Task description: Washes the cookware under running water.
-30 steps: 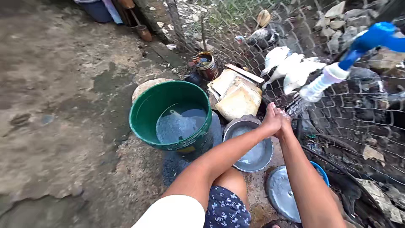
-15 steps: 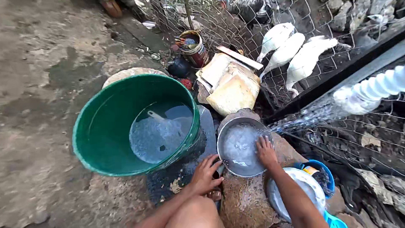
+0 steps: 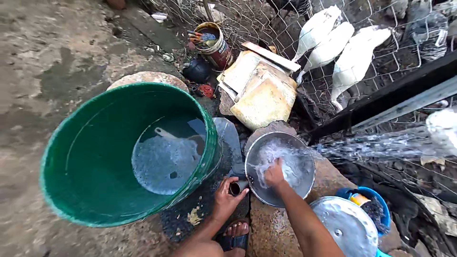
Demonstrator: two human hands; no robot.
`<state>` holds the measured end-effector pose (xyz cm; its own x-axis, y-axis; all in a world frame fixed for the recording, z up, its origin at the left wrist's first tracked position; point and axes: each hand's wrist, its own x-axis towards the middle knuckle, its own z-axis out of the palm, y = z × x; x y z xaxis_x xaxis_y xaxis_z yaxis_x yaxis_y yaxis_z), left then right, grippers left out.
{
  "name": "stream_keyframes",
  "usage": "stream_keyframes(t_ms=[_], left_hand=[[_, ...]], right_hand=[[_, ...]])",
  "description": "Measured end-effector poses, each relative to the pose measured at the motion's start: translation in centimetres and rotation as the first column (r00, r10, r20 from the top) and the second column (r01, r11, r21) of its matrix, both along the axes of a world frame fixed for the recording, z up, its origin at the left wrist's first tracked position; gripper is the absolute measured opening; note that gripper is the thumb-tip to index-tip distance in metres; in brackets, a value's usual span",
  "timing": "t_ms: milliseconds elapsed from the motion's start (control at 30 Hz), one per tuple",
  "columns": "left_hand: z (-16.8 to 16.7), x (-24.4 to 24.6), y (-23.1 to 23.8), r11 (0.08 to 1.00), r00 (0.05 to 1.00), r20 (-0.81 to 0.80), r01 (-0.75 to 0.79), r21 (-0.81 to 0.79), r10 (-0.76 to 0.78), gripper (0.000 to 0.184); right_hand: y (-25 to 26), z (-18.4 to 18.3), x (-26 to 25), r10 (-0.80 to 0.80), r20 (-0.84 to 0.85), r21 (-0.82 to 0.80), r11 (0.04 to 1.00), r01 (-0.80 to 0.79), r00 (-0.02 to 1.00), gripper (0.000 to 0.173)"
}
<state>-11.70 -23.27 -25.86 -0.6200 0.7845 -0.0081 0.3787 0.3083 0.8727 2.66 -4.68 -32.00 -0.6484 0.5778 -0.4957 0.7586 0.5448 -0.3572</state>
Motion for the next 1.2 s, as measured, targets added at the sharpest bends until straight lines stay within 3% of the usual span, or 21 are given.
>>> stream_keyframes(t_ms=[33, 67, 133, 200, 267, 333, 433, 467, 567, 600, 633, 733, 767, 833, 867, 933, 1000, 1033, 1067, 1133, 1200], left_hand=[[-0.1, 0.0, -0.2, 1.0, 1.0, -0.002, 0.001, -0.006, -0.001, 0.053], [-0.2, 0.0, -0.4, 1.0, 1.0, -0.003, 0.006, -0.021, -0.006, 0.052], [-0.4, -0.1, -0.6, 1.0, 1.0, -0.008, 0.011, -0.028, -0.011, 0.052], [-0.7, 0.0, -0.6, 1.0, 1.0, -0.013, 0.018, -0.023, -0.018, 0.052], [-0.9, 0.0, -0.4, 1.0, 1.0, -0.016, 0.016, -0.012, -0.016, 0.051], [-1.1, 0.1, -0.6, 1.0, 1.0, -0.011, 0.022, -0.003, -0.022, 0.051], [-1.4, 0.1, -0.8, 1.0, 1.0, -0.01, 0.022, 0.022, -0.022, 0.051], [-1.5, 0.3, -0.8, 0.999, 1.0, 0.003, 0.019, 0.029, -0.019, 0.051], [-1.7, 0.4, -0.8, 0.999, 1.0, 0.0, 0.014, 0.04, -0.014, 0.051], [-1.7, 0.3, -0.9, 0.999, 1.0, -0.006, 0.018, 0.041, -0.018, 0.052], [-1.7, 0.2, -0.9, 0.999, 1.0, -0.004, 0.022, 0.044, -0.022, 0.052], [-1.6, 0.1, -0.9, 0.999, 0.999, -0.01, 0.031, 0.041, -0.031, 0.051], [-1.6, 0.1, -1.0, 0.999, 0.999, -0.014, 0.035, 0.036, -0.034, 0.051], [-1.5, 0.1, -1.1, 0.998, 0.998, -0.016, 0.054, 0.027, -0.054, 0.051], [-1.6, 0.0, -1.2, 0.997, 0.997, -0.028, 0.069, 0.03, -0.069, 0.051], [-1.6, -0.1, -1.3, 0.995, 0.995, -0.055, 0.091, 0.036, -0.089, 0.051], [-1.8, 0.0, -1.4, 0.994, 0.992, -0.081, 0.1, 0.04, -0.096, 0.051], [-1.9, 0.1, -1.5, 0.993, 0.99, -0.093, 0.108, 0.043, -0.103, 0.051], [-1.9, 0.2, -1.6, 0.992, 0.988, -0.101, 0.118, 0.045, -0.113, 0.05], [-1.6, 0.0, -1.8, 0.986, 0.982, -0.112, 0.159, 0.041, -0.153, 0.048], [-1.5, -0.2, -1.8, 0.983, 0.978, -0.116, 0.179, 0.043, -0.173, 0.047]], right_hand=[[0.6, 0.6, -0.4, 0.106, 0.018, -0.082, 0.991, -0.105, 0.994, 0.06], [1.3, 0.8, -0.4, 0.08, 0.037, -0.122, 0.99, -0.075, 0.996, 0.06], [1.9, 0.5, -0.7, -0.221, 0.013, -0.028, 0.975, 0.221, 0.975, 0.064], [0.9, -0.8, -1.9, -0.299, -0.073, 0.091, 0.948, 0.305, 0.951, 0.066], [-0.4, -1.4, -2.3, -0.094, -0.157, 0.066, 0.992, 0.106, 0.983, 0.06], [0.4, -1.0, -0.9, 0.01, -0.094, -0.05, 0.999, -0.015, 0.995, 0.058], [1.5, -0.3, 1.7, -0.222, 0.072, 0.016, 0.975, 0.221, 0.972, 0.064], [1.1, -0.3, 2.2, -0.217, 0.087, 0.055, 0.976, 0.213, 0.972, 0.065], [0.1, -0.4, 4.2, 0.17, -0.046, -0.017, 0.985, -0.171, 0.984, 0.058], [0.4, -0.7, 4.7, 0.209, -0.097, -0.023, 0.977, -0.212, 0.973, 0.057], [0.8, -0.8, 4.8, 0.165, -0.076, -0.009, 0.986, -0.166, 0.983, 0.058], [0.0, -0.7, 0.9, -0.242, 0.007, 0.114, 0.964, 0.239, 0.97, 0.062], [-0.5, -0.6, -0.4, -0.19, -0.006, 0.084, 0.978, 0.19, 0.982, 0.062], [-0.4, -0.2, -0.6, 0.133, -0.071, -0.05, 0.989, -0.137, 0.989, 0.055], [0.5, -0.4, 0.0, 0.203, -0.085, -0.064, 0.976, -0.208, 0.976, 0.055], [1.3, -0.8, 2.1, 0.102, 0.015, 0.002, 0.995, -0.102, 0.995, 0.06], [-0.5, -1.3, 2.7, -0.125, 0.011, 0.144, 0.982, 0.122, 0.992, 0.064], [-1.9, -1.2, 2.3, -0.167, -0.006, 0.142, 0.976, 0.166, 0.986, 0.066], [-3.1, -0.6, 1.9, -0.129, -0.011, 0.067, 0.989, 0.13, 0.992, 0.066], [-3.1, 0.9, 1.9, 0.088, -0.002, -0.128, 0.988, -0.088, 0.996, 0.058], [-1.6, 0.6, 3.5, 0.119, 0.026, -0.077, 0.99, -0.117, 0.993, 0.054]])
